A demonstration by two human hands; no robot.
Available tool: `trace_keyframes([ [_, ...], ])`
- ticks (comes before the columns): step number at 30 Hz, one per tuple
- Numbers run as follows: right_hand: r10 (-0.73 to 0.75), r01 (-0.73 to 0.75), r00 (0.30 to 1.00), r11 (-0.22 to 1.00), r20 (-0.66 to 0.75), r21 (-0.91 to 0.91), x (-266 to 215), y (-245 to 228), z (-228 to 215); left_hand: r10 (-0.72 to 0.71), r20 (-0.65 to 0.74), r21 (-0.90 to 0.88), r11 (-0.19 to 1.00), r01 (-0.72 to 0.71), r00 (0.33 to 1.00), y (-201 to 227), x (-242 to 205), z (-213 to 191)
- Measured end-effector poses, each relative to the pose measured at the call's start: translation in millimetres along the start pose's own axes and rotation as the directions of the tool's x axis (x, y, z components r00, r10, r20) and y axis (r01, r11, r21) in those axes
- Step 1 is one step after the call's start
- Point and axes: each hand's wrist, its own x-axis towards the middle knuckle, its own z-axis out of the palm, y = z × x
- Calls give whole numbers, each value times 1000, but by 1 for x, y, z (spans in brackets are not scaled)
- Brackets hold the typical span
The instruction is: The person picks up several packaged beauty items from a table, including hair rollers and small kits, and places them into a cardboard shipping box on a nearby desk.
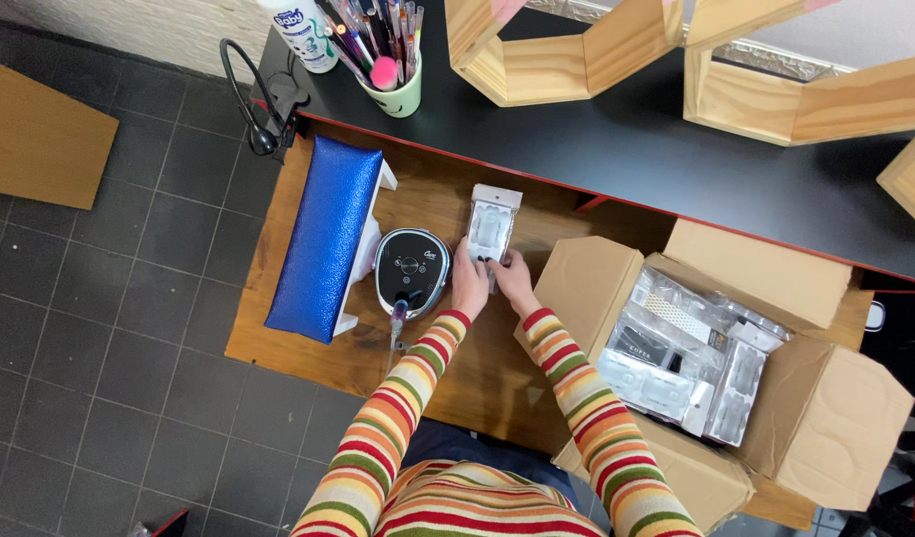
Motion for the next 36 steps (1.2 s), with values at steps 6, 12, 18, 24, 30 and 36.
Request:
trace_keyframes([
  [6,157,-161,977,987,142,18,-9,-34,-17,-28,-11,54,998,29,1000,-3,2,7],
  [12,117,-129,984,988,137,85,-30,-54,-7,-76,-11,-13,997,76,997,-3,-13,7],
  [18,89,-97,993,990,80,99,-23,-45,-7,-164,57,-232,957,173,985,66,-27,-32],
  [24,44,-60,994,986,104,158,-62,-88,-30,-125,99,-291,945,148,987,58,-39,-54],
  [30,-38,7,988,980,151,199,-75,-98,-45,-111,176,-414,893,176,978,90,-64,-74],
  [36,-98,12,959,952,266,305,-150,-167,-95,-43,403,-566,774,286,914,144,-78,-109],
])
